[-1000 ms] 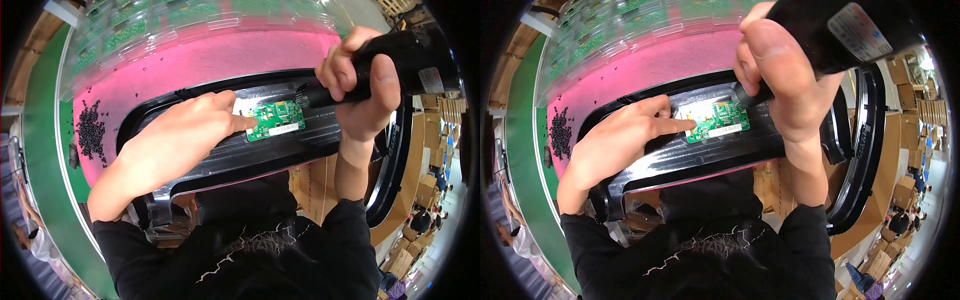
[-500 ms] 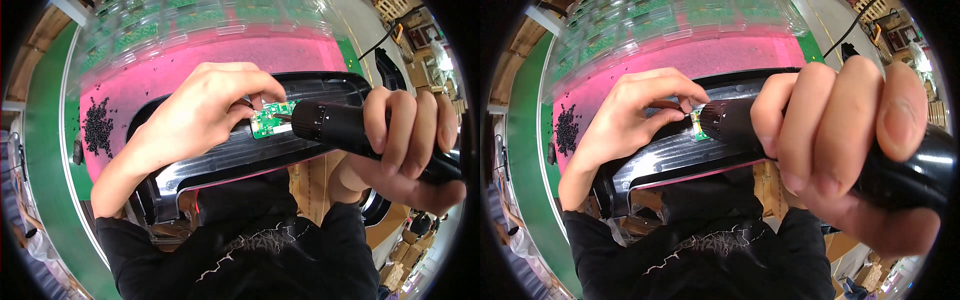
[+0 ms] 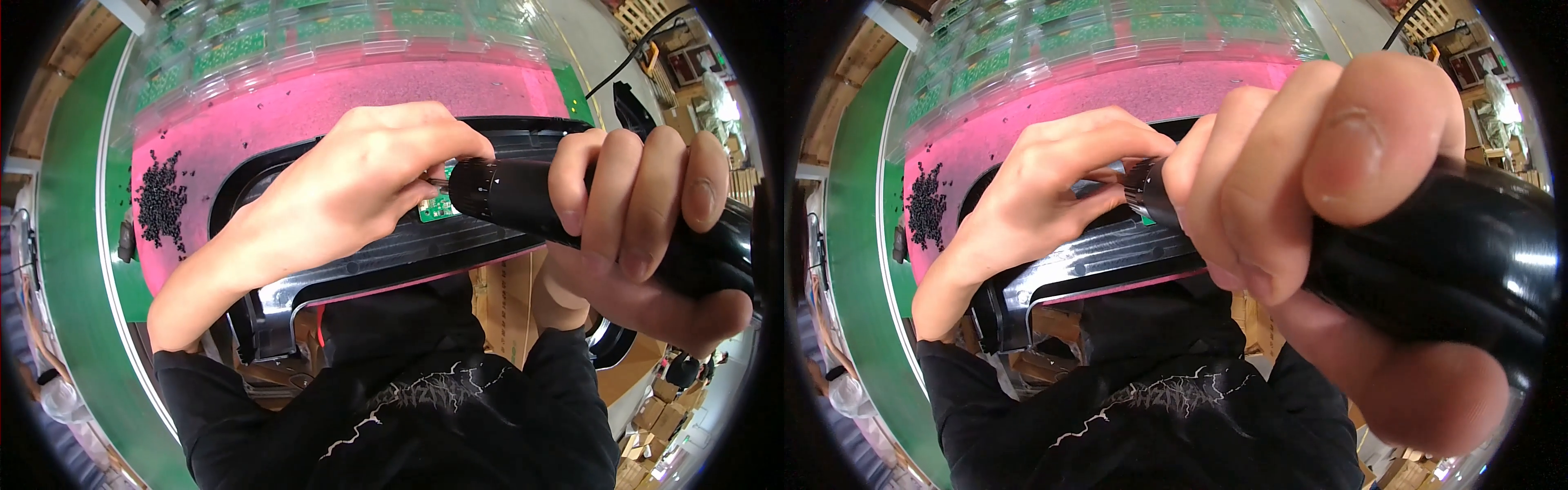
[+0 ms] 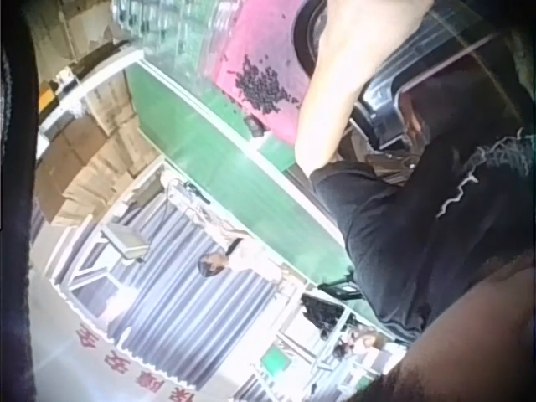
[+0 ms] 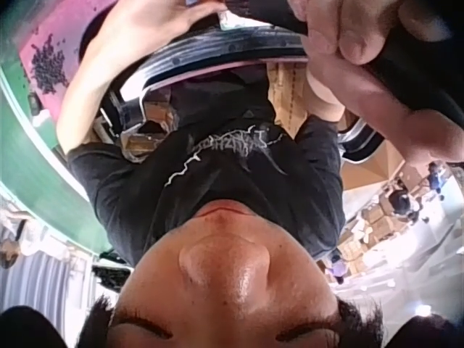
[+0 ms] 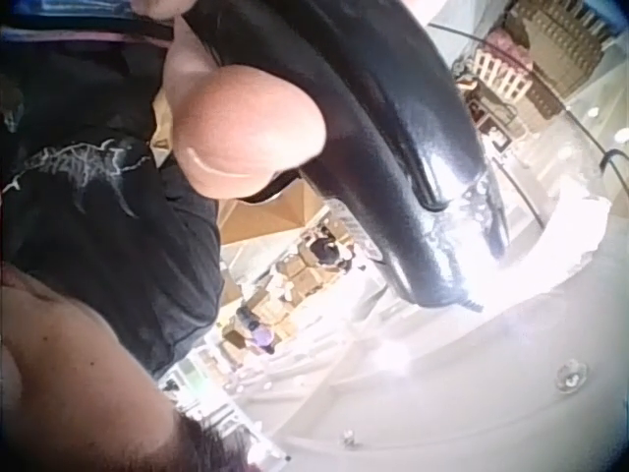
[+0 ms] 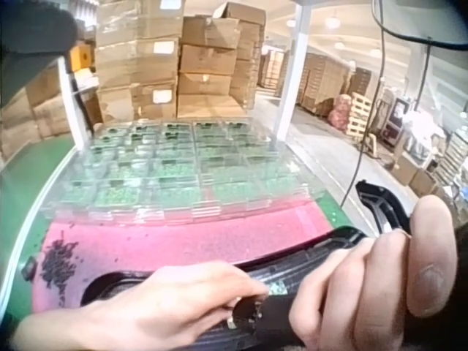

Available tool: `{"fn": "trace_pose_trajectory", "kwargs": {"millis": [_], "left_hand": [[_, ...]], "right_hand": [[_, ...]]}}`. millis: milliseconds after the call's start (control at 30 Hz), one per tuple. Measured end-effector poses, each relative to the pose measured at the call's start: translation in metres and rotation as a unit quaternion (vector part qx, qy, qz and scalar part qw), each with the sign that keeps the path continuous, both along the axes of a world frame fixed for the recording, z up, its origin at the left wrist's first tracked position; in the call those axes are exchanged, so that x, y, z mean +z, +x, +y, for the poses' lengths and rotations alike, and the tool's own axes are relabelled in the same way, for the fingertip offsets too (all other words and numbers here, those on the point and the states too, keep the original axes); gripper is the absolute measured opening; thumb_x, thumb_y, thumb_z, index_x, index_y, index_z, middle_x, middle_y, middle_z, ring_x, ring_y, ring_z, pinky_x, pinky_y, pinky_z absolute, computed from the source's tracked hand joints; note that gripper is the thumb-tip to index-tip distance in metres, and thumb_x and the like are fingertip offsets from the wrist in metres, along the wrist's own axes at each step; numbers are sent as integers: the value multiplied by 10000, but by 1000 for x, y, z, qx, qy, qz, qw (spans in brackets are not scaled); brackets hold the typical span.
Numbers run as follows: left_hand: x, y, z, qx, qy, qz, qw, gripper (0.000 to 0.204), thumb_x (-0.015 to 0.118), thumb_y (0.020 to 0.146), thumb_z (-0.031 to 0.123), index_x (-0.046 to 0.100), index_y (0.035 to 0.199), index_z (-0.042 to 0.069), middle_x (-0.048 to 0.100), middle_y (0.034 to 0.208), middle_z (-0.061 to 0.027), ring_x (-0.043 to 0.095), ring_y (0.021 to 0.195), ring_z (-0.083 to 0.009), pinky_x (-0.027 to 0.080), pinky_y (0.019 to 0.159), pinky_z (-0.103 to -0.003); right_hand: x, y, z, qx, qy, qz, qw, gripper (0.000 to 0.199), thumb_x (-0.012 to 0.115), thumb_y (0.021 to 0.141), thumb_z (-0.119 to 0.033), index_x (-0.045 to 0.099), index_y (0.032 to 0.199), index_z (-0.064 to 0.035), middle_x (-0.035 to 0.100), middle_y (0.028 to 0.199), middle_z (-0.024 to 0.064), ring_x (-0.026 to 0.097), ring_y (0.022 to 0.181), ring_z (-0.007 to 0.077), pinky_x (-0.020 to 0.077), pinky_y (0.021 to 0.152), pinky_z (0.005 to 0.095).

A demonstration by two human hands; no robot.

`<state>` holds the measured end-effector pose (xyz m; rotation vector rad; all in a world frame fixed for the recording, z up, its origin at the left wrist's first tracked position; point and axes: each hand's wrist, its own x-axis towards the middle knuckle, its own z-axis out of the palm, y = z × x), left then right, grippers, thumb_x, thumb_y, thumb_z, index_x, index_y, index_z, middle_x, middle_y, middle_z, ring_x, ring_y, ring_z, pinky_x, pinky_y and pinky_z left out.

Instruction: Assembling circuit boards into plastic housings using an electric screwdriver.

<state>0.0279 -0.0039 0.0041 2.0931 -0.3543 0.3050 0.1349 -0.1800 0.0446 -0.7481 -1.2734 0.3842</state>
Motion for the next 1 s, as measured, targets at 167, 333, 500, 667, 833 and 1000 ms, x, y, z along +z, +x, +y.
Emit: {"fn": "trace_pose_trajectory", "kwargs": {"millis": [167, 333, 500, 667, 833, 1000], "left_hand": [[-6, 0, 2, -3, 27, -41, 999, 498, 638, 693, -166, 627, 1157, 14, 637, 1059, -142, 652, 970, -326, 536, 802, -371], [-16, -3, 2, 44, 64, -2, 997, 426, 610, 732, -144, 614, 1134, -2, 626, 986, -161, 635, 917, -355, 518, 774, -404], [-32, -7, 8, 69, 71, -34, 995, 372, 585, 758, -117, 617, 1113, -8, 621, 994, -187, 617, 926, -394, 501, 779, -420], [-24, -7, 5, 85, 93, -36, 991, 390, 582, 737, -111, 615, 1114, -19, 615, 988, -189, 610, 931, -405, 489, 785, -432], [-22, -6, 4, 87, 89, -36, 992, 388, 574, 719, -121, 605, 1096, -32, 581, 1027, -185, 592, 956, -410, 474, 796, -441], [-16, -4, 6, 91, 81, -39, 992, 395, 545, 701, -159, 596, 1075, -41, 572, 1030, -180, 592, 959, -398, 476, 806, -427]], "right_hand": [[-1, 13, 9, 70, -5, -37, 997, 558, 741, 778, -553, 510, 1053, -126, 558, 741, -50, 537, 616, 62, 422, 597, 223], [-6, 23, 7, 95, -27, -32, 995, 574, 721, 806, -553, 524, 1099, -100, 542, 735, -41, 504, 582, 75, 409, 606, 252], [-26, 2, 17, -4, -61, 125, 990, 577, 563, 877, -607, 522, 1054, -59, 498, 679, -22, 455, 535, 88, 384, 572, 272], [-33, 0, 24, -80, -105, 117, 984, 563, 511, 891, -603, 520, 1017, -54, 467, 630, -27, 419, 497, 93, 364, 537, 277], [-38, 0, 29, -103, -123, 99, 982, 531, 525, 891, -571, 517, 1004, -52, 456, 623, -25, 401, 496, 93, 357, 533, 275], [-29, 2, 38, -90, -189, 9, 978, 475, 539, 896, -508, 500, 977, -42, 446, 618, -18, 392, 495, 97, 346, 519, 268]]}}
